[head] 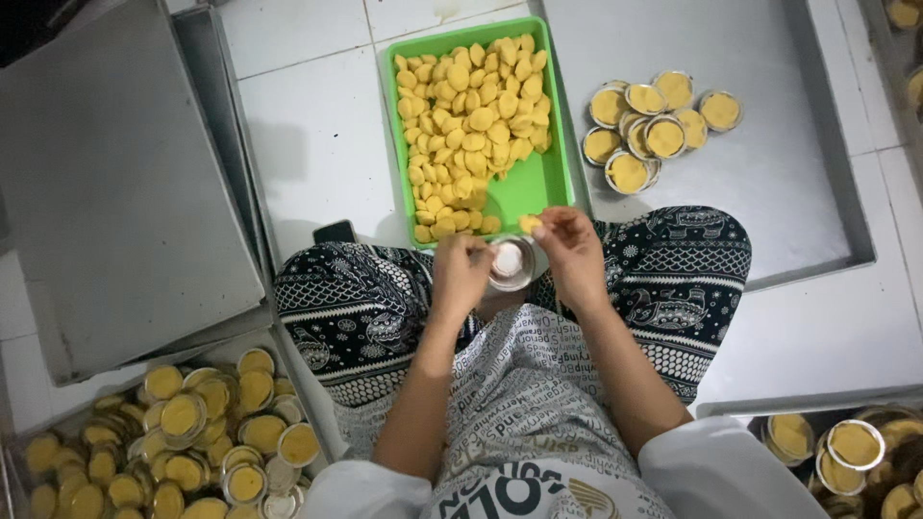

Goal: The person sits on the floor and repeatedly picks yellow snack pieces from a green tray, places them into small round containers, and sets the filled containers onto a nearby metal tray. The process continues with consistent hand movements and placement of filled containers.

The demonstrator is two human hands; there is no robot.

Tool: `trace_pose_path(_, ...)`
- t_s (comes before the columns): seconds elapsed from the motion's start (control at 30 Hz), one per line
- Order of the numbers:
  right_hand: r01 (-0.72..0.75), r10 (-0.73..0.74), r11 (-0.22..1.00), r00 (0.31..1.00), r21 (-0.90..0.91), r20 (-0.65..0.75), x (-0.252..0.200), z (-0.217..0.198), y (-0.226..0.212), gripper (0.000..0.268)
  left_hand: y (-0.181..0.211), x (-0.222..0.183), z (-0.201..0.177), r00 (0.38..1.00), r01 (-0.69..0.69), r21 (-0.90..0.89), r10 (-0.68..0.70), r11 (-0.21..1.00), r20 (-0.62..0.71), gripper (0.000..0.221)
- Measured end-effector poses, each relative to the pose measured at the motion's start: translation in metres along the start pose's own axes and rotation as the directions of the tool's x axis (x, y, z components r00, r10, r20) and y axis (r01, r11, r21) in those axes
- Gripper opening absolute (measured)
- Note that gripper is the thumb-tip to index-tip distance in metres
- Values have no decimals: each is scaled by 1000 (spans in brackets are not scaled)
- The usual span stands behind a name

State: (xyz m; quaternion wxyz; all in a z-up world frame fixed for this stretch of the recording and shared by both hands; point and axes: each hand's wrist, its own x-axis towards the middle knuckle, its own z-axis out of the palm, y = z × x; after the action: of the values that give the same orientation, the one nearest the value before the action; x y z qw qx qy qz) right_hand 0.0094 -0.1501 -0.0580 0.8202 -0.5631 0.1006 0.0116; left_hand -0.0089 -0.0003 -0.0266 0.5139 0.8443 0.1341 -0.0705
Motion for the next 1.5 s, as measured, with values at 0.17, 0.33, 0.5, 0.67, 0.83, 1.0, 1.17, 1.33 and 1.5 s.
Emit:
trace_pose_path(0.17,455,-374,824,884,-338,281,-15,18,-15,22,35,-16,-18,985,160,-270,-136,949,106,29)
trace_pose_path(0.33,575,-441,539,815,-615,376,-9,18,-21,32,51,-17,-23,992,112,-278,-92,954,85,37)
trace_pose_path(0.5,-74,201,873,955,-482,217,-4,14,-26,36,20,-5,2,980,-195,-286,199,938,-13,27)
trace_pose_path(0.67,-56,136,857,983,-512,121,-7,21,-38,33,48,-18,2,988,-150,-326,157,934,-4,38)
trace_pose_path(0.83,-231,297,910,943,-345,152,-11,28,-55,50,46,-22,3,996,-51,-292,71,955,59,36)
trace_pose_path(1.0,-187,241,914,964,-361,113,4,10,-22,24,38,-8,7,981,-155,-226,176,962,76,37)
trace_pose_path(1.17,-238,245,969,964,-72,106,12,4,-16,29,29,5,22,978,-130,-191,158,973,139,45)
trace_pose_path(1.33,-140,247,896,946,-421,210,49,-15,-51,21,50,4,12,965,-3,-234,64,972,254,47)
trace_pose_path(1.5,-196,54,949,873,-247,-485,163,-68,-20,12,35,20,9,960,-216,60,200,975,197,21)
